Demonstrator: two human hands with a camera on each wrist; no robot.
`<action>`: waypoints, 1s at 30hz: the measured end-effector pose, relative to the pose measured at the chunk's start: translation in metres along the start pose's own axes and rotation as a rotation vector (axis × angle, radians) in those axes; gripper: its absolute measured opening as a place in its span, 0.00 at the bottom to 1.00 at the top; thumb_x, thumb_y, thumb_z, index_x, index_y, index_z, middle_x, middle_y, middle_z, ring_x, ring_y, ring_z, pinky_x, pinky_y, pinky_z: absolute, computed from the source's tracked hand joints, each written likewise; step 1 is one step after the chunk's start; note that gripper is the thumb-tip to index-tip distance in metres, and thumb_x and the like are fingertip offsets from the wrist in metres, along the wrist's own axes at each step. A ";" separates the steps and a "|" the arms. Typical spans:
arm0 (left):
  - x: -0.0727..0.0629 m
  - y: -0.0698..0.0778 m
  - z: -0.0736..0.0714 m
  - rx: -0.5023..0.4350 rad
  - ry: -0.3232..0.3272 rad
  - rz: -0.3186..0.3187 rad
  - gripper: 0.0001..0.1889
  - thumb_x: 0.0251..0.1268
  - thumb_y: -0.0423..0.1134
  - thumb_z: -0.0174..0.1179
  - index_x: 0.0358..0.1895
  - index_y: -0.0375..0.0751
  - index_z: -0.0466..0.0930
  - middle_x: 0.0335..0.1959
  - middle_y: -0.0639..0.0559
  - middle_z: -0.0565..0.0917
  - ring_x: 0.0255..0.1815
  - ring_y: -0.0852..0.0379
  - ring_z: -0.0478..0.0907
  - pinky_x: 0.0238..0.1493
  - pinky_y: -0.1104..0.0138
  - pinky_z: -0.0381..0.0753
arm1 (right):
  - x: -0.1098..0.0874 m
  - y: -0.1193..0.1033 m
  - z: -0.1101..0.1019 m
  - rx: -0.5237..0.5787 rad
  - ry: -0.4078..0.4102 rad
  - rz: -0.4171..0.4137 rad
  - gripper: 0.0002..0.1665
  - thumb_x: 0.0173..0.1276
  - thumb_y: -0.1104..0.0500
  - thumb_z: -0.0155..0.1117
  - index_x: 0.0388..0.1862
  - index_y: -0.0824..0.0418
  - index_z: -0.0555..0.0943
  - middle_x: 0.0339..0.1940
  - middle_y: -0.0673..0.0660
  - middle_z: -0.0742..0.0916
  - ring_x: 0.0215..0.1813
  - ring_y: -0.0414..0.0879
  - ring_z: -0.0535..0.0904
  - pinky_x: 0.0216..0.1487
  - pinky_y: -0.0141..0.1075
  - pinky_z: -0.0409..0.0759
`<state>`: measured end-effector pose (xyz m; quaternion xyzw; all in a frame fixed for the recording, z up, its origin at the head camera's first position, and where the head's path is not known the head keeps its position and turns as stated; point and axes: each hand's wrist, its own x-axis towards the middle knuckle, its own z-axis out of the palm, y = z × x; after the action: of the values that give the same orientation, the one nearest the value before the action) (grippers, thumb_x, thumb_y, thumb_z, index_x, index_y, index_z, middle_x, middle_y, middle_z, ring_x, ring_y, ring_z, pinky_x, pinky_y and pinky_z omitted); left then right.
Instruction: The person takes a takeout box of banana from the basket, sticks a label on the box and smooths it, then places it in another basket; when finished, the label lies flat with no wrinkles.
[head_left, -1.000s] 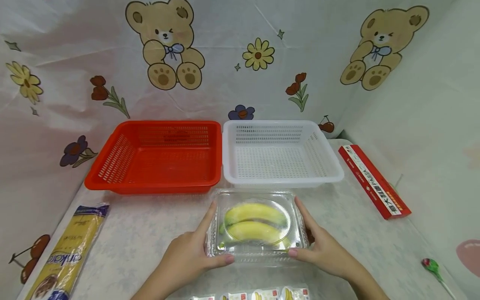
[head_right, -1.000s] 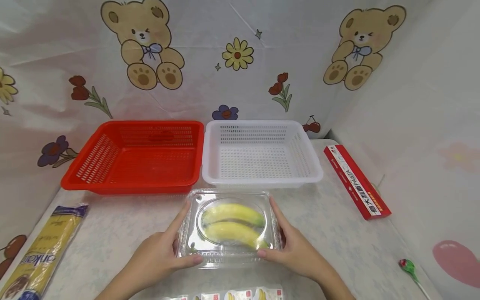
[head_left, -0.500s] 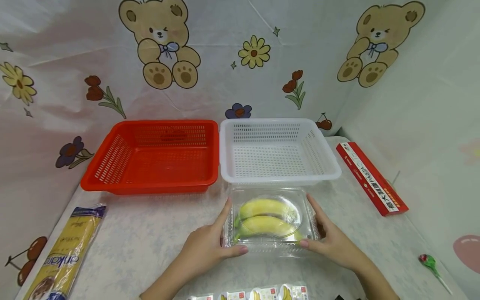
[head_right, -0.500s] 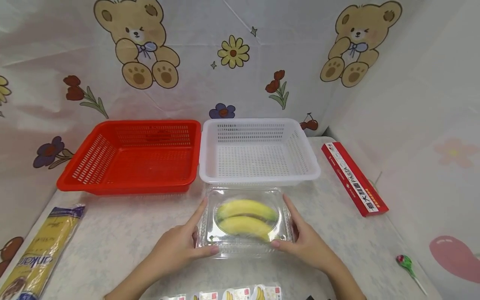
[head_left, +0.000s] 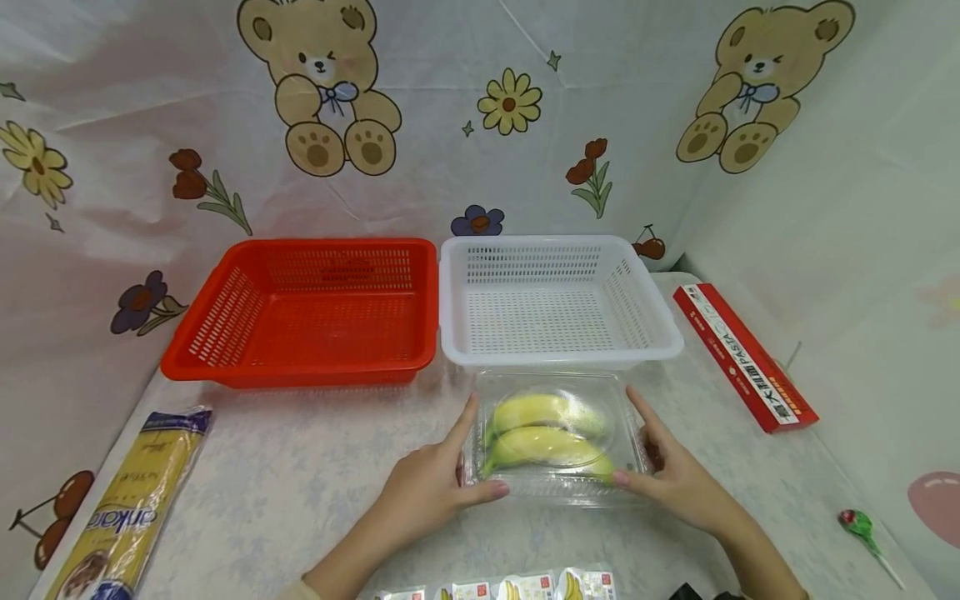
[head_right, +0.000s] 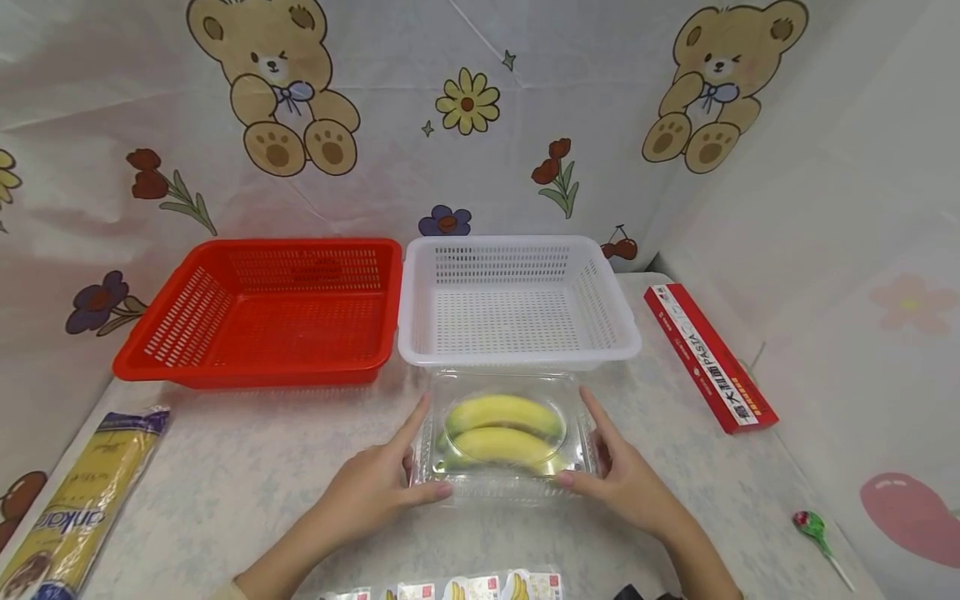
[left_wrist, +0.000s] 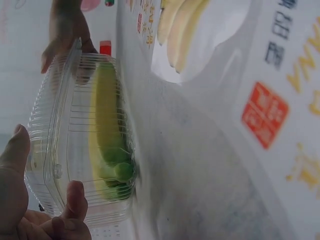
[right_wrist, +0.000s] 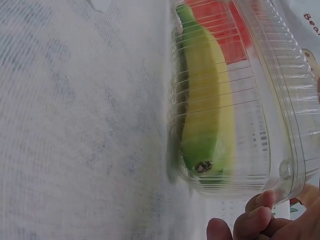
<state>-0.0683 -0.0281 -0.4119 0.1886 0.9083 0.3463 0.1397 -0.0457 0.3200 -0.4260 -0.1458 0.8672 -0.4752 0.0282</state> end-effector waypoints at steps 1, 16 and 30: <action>0.001 0.000 0.001 0.000 0.001 0.002 0.59 0.49 0.78 0.58 0.79 0.69 0.30 0.18 0.62 0.74 0.17 0.65 0.67 0.21 0.69 0.68 | 0.000 0.000 0.000 -0.004 0.005 -0.005 0.64 0.61 0.65 0.72 0.82 0.43 0.41 0.30 0.55 0.70 0.26 0.40 0.64 0.23 0.33 0.68; 0.001 0.004 0.006 0.118 0.069 0.010 0.58 0.50 0.82 0.52 0.81 0.64 0.37 0.15 0.61 0.72 0.21 0.63 0.73 0.27 0.65 0.71 | -0.003 -0.002 -0.003 -0.170 0.059 0.078 0.54 0.66 0.57 0.70 0.82 0.47 0.48 0.41 0.57 0.71 0.29 0.38 0.65 0.26 0.31 0.71; -0.043 0.040 0.016 0.107 0.103 0.338 0.40 0.68 0.67 0.53 0.79 0.63 0.50 0.16 0.69 0.63 0.16 0.74 0.59 0.18 0.76 0.61 | -0.039 -0.041 0.011 -0.289 0.215 -0.181 0.47 0.45 0.65 0.82 0.68 0.54 0.75 0.38 0.42 0.72 0.34 0.33 0.62 0.30 0.29 0.65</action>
<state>-0.0144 -0.0104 -0.3913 0.3277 0.8868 0.3251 0.0226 0.0031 0.3015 -0.4017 -0.1741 0.9077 -0.3594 -0.1286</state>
